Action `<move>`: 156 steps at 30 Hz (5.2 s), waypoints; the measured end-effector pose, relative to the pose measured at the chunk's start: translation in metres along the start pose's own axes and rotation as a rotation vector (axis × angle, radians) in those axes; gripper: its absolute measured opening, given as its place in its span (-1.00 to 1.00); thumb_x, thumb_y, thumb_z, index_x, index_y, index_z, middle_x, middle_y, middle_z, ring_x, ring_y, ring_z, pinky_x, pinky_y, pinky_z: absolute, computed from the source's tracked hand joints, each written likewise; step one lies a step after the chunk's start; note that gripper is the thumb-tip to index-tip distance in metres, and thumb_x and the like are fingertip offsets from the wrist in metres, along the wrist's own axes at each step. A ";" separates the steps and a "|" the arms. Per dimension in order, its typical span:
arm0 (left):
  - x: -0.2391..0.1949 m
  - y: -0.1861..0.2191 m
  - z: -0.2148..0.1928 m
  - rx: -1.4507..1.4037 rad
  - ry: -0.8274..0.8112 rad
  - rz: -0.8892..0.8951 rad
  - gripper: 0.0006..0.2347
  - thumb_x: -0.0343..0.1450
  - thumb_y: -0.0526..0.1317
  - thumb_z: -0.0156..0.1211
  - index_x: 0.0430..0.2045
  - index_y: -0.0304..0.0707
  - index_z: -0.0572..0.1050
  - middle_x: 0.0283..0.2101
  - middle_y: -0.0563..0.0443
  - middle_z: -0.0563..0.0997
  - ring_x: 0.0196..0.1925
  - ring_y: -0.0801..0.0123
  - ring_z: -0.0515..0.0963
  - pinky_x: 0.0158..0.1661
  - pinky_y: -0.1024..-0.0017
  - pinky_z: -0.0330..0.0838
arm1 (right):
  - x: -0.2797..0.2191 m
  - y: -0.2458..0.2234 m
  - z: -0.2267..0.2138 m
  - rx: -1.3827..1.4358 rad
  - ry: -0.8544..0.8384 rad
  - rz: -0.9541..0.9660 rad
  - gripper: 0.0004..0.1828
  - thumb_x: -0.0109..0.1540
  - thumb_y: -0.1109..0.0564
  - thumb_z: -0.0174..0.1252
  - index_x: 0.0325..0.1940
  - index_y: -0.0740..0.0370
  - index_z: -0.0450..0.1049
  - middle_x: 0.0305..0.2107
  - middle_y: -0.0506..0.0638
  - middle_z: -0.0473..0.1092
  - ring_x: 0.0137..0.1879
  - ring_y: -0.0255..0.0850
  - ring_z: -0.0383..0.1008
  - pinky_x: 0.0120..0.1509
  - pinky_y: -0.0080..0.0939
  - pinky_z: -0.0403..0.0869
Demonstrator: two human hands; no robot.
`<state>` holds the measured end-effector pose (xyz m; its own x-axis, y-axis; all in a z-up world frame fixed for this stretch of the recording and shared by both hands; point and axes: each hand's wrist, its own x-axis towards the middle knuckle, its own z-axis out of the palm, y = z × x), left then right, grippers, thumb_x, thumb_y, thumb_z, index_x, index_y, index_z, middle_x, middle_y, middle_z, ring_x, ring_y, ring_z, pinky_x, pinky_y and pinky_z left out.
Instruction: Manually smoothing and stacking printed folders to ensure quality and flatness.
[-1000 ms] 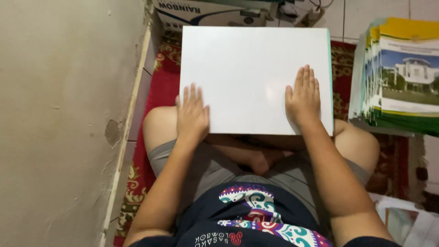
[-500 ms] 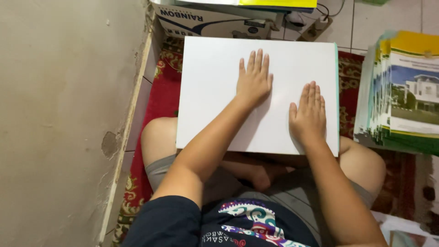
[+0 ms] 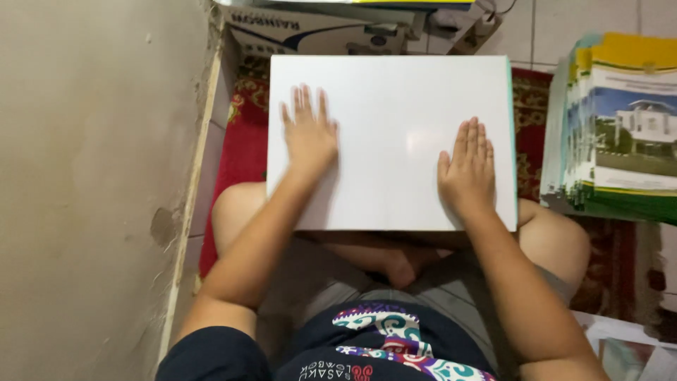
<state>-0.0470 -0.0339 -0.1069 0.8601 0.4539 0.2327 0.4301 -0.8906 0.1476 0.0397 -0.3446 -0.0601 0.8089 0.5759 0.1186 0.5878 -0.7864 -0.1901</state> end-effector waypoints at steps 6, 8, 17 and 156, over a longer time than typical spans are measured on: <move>-0.050 0.037 -0.042 -0.135 -0.126 0.020 -0.48 0.57 0.00 -0.19 0.49 -0.07 0.11 0.53 -0.45 0.01 0.59 -0.25 -0.10 0.40 -0.33 -0.27 | 0.000 0.003 0.018 -0.022 0.057 0.003 -0.26 0.41 -0.03 -0.15 0.56 0.53 0.06 0.49 0.45 -0.01 0.61 0.27 -0.08 0.59 0.25 -0.08; -0.046 0.041 -0.042 -0.164 -0.137 -0.028 -0.50 0.58 -0.04 -0.22 0.50 -0.06 0.10 0.54 -0.42 0.02 0.60 -0.20 -0.10 0.41 -0.30 -0.32 | -0.002 0.004 0.023 -0.055 0.118 0.030 -0.28 0.42 0.00 -0.09 0.56 0.54 0.10 0.47 0.50 0.00 0.58 0.34 -0.06 0.56 0.31 -0.05; -0.045 0.042 -0.060 -0.182 -0.273 -0.028 -0.47 0.58 -0.01 -0.29 0.52 -0.02 -0.02 0.56 -0.42 -0.10 0.61 -0.20 -0.22 0.42 -0.30 -0.40 | -0.014 -0.096 0.034 -0.039 -0.169 -0.206 -0.25 0.36 -0.12 -0.24 0.61 0.20 0.03 0.55 0.18 -0.05 0.64 0.08 -0.09 0.61 0.18 -0.09; -0.039 0.157 -0.016 -0.048 0.063 0.072 -0.65 0.35 -0.10 0.10 -0.03 -0.24 0.36 0.16 -0.21 0.31 0.18 -0.03 0.21 0.08 0.05 -0.03 | -0.073 0.315 -0.043 -0.458 0.494 0.041 -0.83 0.26 0.13 0.44 -0.39 0.02 0.59 -0.51 -0.10 0.37 -0.29 -0.12 0.53 -0.11 -0.22 0.53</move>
<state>-0.0177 -0.1909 -0.0778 0.8690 0.3906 0.3039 0.3526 -0.9195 0.1737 0.1667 -0.6445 -0.0864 0.6791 0.4598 0.5723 0.4161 -0.8833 0.2159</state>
